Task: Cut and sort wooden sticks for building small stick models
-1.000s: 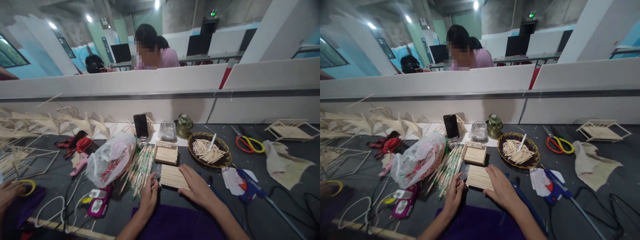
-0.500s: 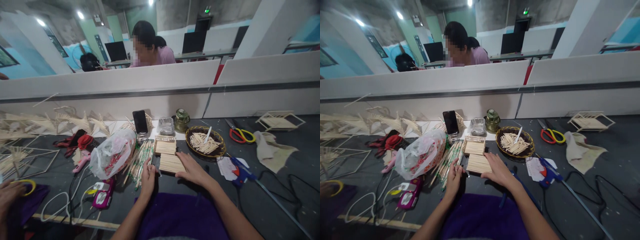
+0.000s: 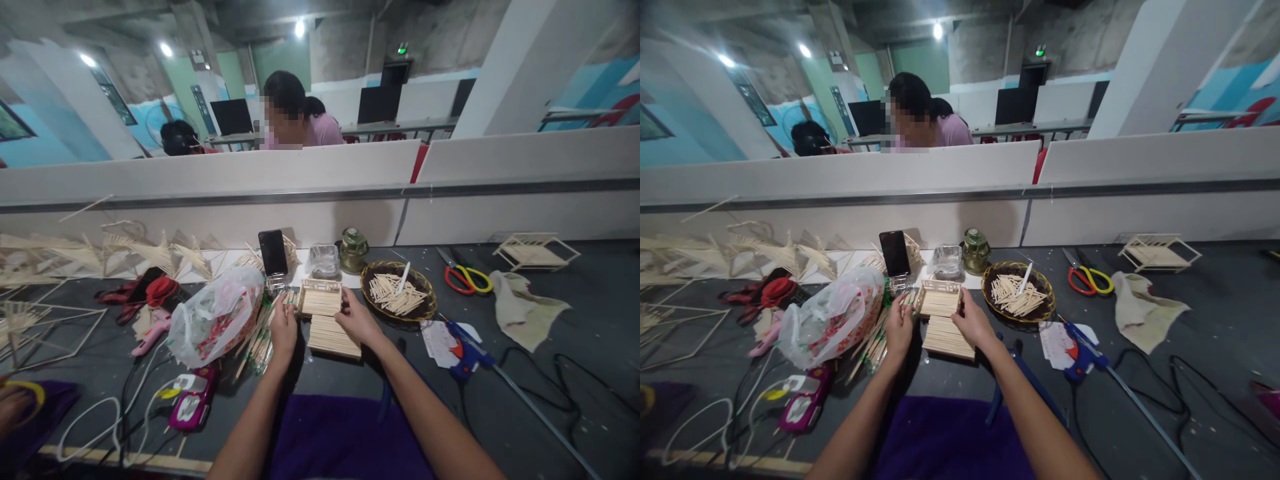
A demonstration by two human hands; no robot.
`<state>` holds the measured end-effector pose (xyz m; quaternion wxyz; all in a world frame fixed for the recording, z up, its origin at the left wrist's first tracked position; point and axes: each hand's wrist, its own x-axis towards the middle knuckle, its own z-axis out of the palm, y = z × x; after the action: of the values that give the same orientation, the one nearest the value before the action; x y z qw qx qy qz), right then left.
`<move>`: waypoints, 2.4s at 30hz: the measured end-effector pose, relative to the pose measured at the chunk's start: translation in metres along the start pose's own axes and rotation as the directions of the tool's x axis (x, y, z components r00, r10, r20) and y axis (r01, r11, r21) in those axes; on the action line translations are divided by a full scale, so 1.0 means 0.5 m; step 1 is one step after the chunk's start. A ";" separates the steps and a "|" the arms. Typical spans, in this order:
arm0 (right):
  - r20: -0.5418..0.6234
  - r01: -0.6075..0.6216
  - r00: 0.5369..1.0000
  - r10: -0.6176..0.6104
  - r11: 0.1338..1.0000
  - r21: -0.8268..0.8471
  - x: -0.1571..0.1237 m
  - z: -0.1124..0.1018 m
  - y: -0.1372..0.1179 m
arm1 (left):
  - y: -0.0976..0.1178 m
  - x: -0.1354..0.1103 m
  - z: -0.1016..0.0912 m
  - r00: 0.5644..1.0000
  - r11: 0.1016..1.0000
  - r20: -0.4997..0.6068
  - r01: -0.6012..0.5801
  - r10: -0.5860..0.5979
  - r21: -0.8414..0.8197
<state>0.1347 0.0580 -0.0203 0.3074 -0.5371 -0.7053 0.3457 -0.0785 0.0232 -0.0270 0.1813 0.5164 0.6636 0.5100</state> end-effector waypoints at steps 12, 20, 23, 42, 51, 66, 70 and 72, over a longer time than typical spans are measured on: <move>-0.134 0.087 0.987 -0.085 0.996 0.009 0.043 -0.008 0.018 | 0.034 0.034 0.035 0.999 0.999 0.023 -0.044 0.045 -0.029; -0.054 0.051 0.997 -0.051 0.999 -0.006 0.054 0.019 0.025 | -0.002 0.032 0.028 1.000 1.000 0.011 -0.024 0.024 0.019; -0.070 0.064 0.996 -0.064 0.998 -0.005 0.039 0.016 0.031 | -0.006 0.026 0.015 1.000 1.000 0.007 -0.009 0.009 0.011; -0.151 -0.199 0.979 0.139 0.467 -0.861 -0.280 -0.132 0.046 | 0.174 -0.083 0.037 0.682 0.380 0.670 0.726 -0.294 -0.573; -0.086 -0.137 0.989 0.120 0.524 -0.841 -0.269 -0.112 0.066 | 0.173 -0.082 0.030 0.614 0.320 0.741 0.784 -0.273 -0.532; -0.177 0.214 0.941 -0.288 0.912 -0.349 -0.246 -0.070 -0.067 | 0.164 -0.061 0.019 0.551 -0.191 0.758 0.750 -0.348 -0.633; -0.119 0.296 0.938 -0.326 0.930 -0.220 -0.221 -0.053 -0.125 | 0.176 -0.075 0.028 0.544 -0.306 0.785 0.725 -0.295 -0.617; -0.110 0.307 0.936 -0.334 0.928 -0.210 -0.208 -0.038 -0.138 | 0.181 -0.086 0.032 0.561 -0.314 0.785 0.719 -0.263 -0.620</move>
<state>0.1367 -0.0525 0.0406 0.3575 -0.4647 -0.7893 0.1822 -0.0036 -0.0110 0.0324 0.7881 -0.0389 0.2203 0.5734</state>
